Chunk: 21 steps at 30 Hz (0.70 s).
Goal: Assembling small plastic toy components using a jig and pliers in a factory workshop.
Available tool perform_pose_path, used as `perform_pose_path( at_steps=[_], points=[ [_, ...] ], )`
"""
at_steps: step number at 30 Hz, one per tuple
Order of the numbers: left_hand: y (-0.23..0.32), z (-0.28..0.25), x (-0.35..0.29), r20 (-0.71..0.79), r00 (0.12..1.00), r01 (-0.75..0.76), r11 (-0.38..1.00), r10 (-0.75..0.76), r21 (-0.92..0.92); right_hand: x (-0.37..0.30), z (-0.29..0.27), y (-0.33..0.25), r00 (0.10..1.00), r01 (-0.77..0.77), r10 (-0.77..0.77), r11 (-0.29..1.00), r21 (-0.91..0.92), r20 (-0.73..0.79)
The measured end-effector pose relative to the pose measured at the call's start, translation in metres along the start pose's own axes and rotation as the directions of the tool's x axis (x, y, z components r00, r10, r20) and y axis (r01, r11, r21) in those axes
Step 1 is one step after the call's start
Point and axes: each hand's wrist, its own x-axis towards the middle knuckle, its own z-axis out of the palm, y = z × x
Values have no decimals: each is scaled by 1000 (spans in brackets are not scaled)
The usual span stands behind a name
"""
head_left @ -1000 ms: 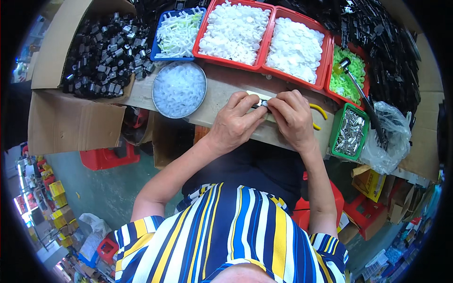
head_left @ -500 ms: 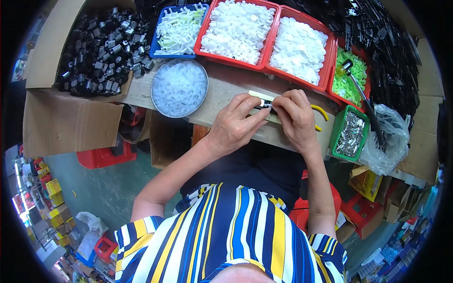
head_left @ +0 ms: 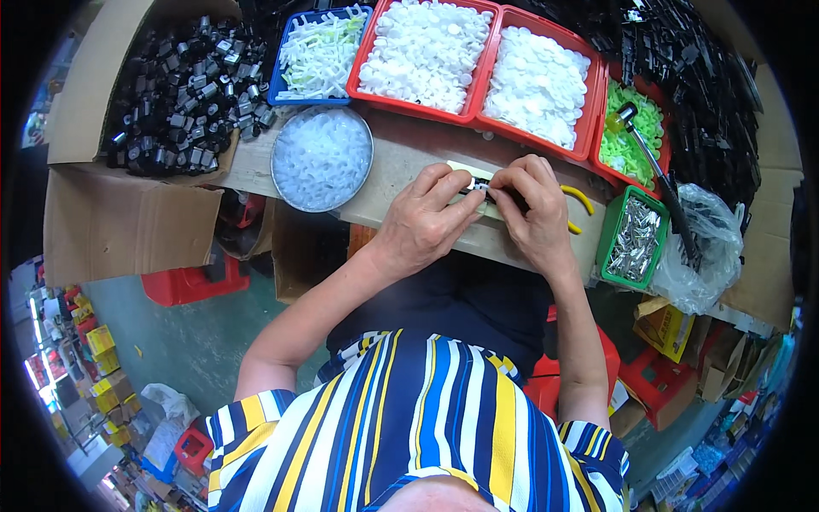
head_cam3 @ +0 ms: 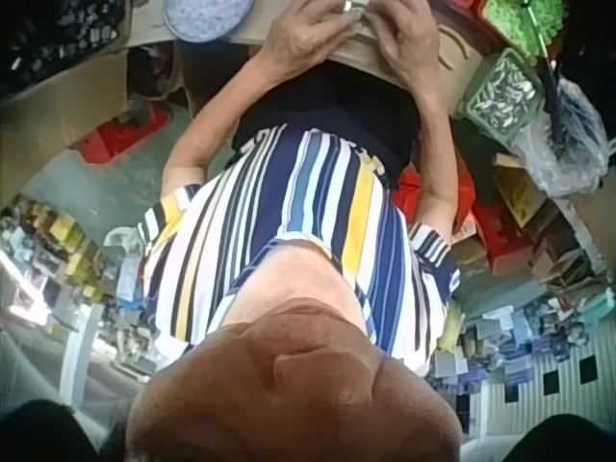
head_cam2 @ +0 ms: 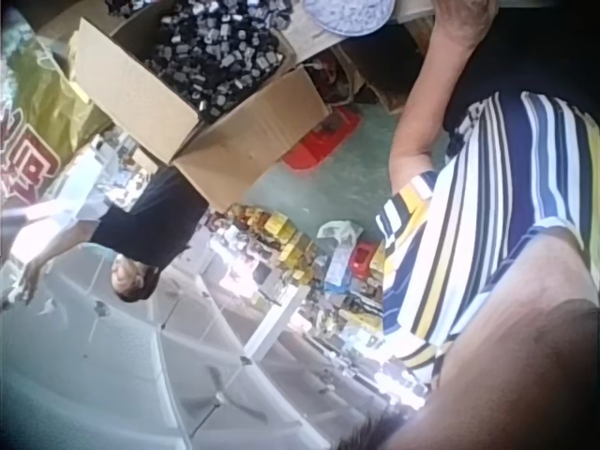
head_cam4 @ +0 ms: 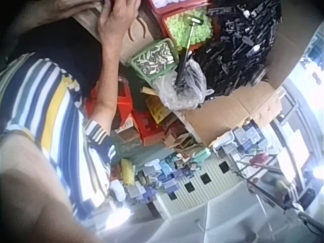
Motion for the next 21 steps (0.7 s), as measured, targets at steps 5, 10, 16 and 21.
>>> perform_pose_path(
  at_steps=[5,10,16,21],
  points=[
    [4,0,1,18,999,-45,996,43,74,-2,-2,-1,1000,-9,9,1000,3,-7],
    [6,-3,3,66,997,-47,996,42,78,-19,-28,-6,994,-75,68,993,-89,-83],
    [-7,-12,32,38,999,10,987,-4,-160,-62,-112,1,896,-363,221,864,-348,-385],
    [-21,-13,92,18,999,-48,996,49,-72,-82,-133,25,823,-561,414,700,-442,-389]
  ],
)
